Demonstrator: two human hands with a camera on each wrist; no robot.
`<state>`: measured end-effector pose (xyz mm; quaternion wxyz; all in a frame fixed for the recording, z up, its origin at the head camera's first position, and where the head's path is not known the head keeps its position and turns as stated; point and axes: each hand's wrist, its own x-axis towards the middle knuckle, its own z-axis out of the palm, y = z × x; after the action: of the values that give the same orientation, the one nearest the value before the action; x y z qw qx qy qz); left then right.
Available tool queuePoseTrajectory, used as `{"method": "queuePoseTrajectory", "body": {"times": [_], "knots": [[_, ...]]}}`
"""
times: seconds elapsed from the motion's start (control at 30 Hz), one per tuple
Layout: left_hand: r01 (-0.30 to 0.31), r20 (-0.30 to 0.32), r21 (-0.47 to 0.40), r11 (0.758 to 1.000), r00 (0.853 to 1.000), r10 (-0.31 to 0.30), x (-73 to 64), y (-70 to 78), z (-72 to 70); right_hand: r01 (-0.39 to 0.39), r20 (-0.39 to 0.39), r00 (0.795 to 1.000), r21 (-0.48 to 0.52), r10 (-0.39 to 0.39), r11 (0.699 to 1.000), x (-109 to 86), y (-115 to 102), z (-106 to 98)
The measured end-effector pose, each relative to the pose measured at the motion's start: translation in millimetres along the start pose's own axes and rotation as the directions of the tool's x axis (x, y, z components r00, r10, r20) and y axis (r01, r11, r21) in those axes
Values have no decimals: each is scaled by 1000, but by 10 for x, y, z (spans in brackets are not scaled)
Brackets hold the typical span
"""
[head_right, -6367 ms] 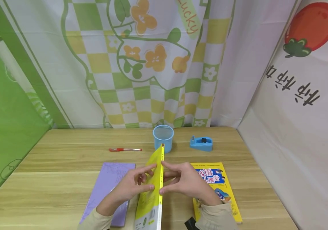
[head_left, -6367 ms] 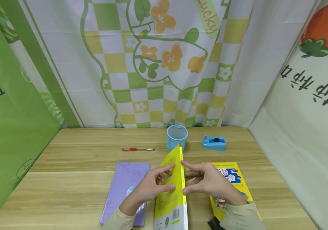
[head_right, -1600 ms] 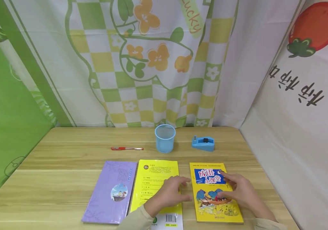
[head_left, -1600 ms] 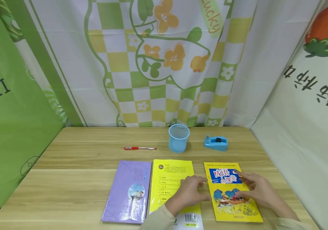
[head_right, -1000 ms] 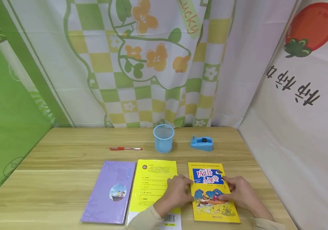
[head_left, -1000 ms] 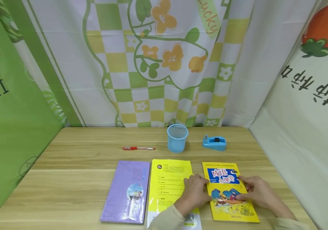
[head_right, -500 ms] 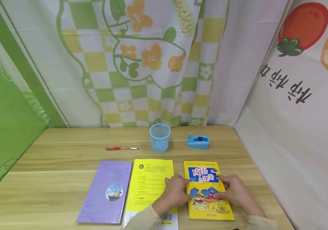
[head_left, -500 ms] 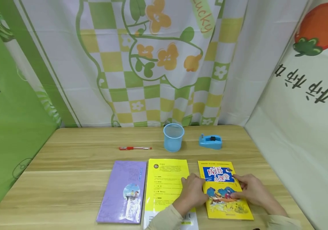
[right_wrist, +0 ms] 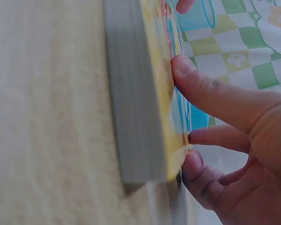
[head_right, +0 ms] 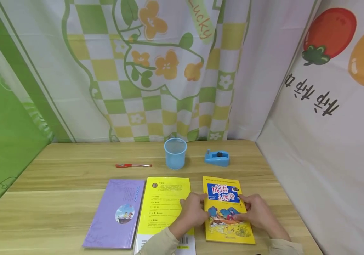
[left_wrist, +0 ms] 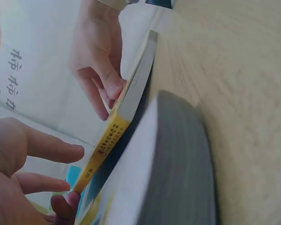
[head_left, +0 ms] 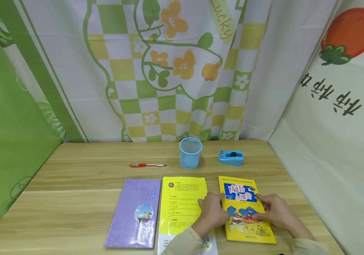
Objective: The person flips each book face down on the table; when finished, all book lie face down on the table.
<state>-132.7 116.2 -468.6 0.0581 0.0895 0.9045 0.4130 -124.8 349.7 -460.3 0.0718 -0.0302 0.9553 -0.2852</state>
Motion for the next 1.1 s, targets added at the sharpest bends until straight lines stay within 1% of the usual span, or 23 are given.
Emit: {"method": "queuePoseTrajectory", "body": {"times": [0.1,0.2,0.33,0.4,0.47,0.57,0.63,0.7,0.8,0.97,1.03,1.1], "knots": [[37,1,-92,995,999,-37,18,4,-20,0,7,1000,20,0,1000,-3,-7,8],[62,1,-179,982,998,-63,44,6,-43,8,13,1000,38,-9,999,-2,-22,21],[76,-6,-256,964,997,-80,62,-1,-53,21,7,1000,32,-21,999,1,-43,40],[93,-5,-293,952,995,-98,59,0,-57,26,6,1000,30,-26,999,-2,-51,49],[121,0,-333,935,992,-129,51,5,-63,30,5,1000,31,-30,999,-9,-58,57],[162,5,-404,900,985,-175,36,19,-75,38,6,999,44,-38,998,-26,-73,66],[175,2,-447,877,981,-195,27,29,-85,42,2,999,49,-42,998,-33,-83,71],[169,0,-491,855,981,-194,21,38,-94,47,4,999,54,-47,997,-35,-95,77],[147,-3,-545,826,984,-177,11,44,-105,57,6,998,61,-57,997,-42,-105,91],[121,-5,-604,787,988,-155,-14,51,-149,87,0,996,57,-87,995,-59,-110,113],[98,-8,-632,769,991,-133,-26,43,-171,96,-5,995,51,-96,994,-69,-120,118],[66,-15,-669,740,995,-102,-37,23,-189,96,-5,995,49,-96,994,-87,-142,118]]}}
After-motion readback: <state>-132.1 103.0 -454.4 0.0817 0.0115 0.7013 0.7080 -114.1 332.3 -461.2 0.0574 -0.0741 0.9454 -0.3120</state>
